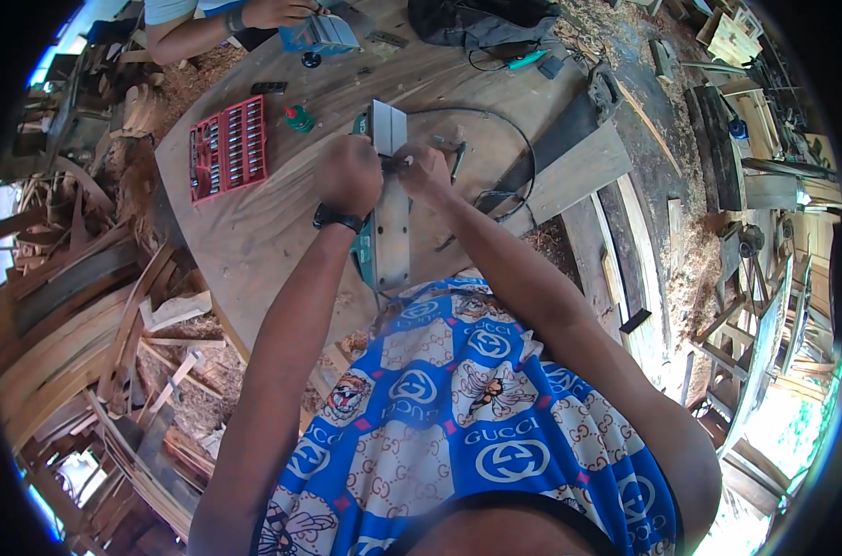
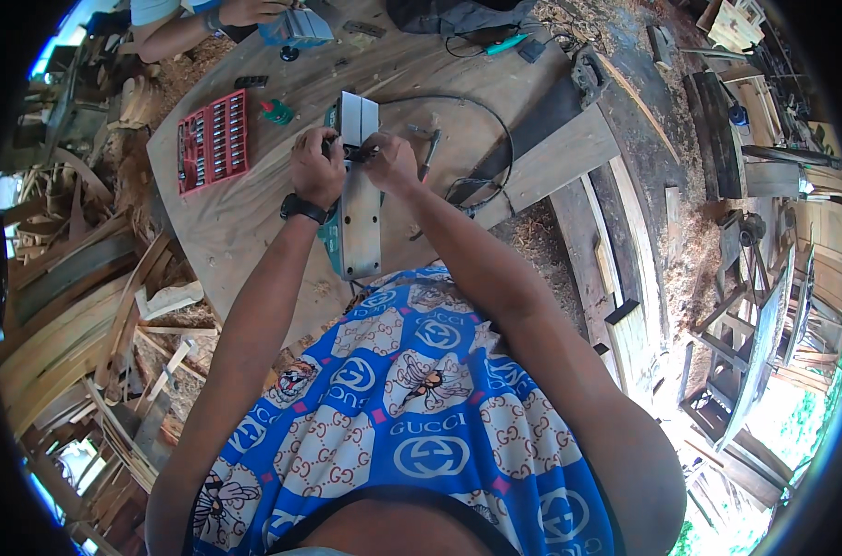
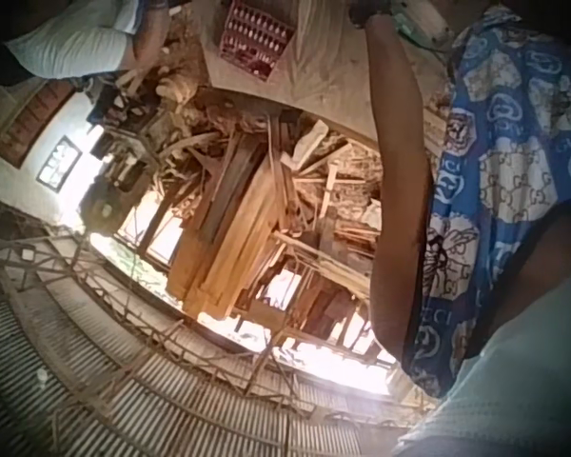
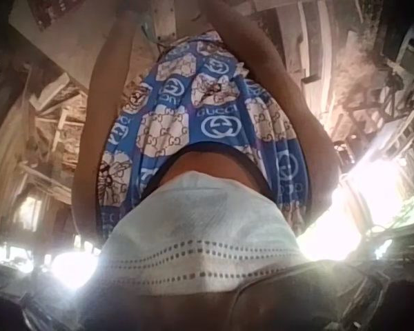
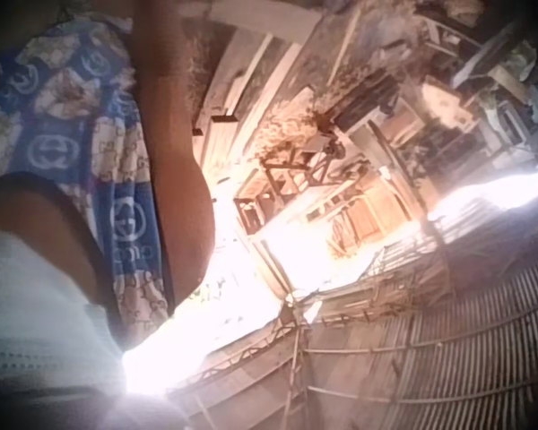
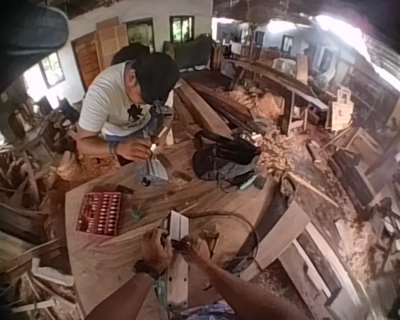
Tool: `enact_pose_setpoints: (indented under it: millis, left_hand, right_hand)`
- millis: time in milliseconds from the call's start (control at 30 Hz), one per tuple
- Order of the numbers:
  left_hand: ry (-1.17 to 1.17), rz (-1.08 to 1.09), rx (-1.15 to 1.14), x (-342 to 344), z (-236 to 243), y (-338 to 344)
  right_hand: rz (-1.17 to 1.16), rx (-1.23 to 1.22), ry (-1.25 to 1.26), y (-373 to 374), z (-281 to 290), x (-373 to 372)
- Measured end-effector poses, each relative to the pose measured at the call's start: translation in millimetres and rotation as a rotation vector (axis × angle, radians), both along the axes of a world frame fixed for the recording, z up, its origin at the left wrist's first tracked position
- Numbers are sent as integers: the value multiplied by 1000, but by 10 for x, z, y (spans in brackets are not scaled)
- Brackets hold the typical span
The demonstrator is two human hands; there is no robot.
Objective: The person manipulates an electric planer on a table, loosening and tightening parts using a screwdriver and a wrench-like tool while another person works nearby.
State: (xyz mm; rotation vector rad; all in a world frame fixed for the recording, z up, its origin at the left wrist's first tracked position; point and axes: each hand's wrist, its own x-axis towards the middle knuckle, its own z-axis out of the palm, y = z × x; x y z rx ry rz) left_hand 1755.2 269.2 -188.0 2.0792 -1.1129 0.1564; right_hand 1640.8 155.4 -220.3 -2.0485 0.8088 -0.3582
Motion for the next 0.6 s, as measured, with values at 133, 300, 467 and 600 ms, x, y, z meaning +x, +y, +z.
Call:
enact_pose_setpoints:
  millis: [133,300,467,600]
  left_hand:
    - [7,-10,24,-2,9,-36]
    - [88,-9,65,35,-63,-26]
    - [43,-35,54,9,9,-49]
    - [30,-47,75,15,36,-19]
  right_hand:
    - [-113,97,142,-13,38,41]
    - [-46,-9,-42,-7,-66,54]
    - [-83,132,155,-7,57,23]
    - [-70,137,40,-9,37,8]
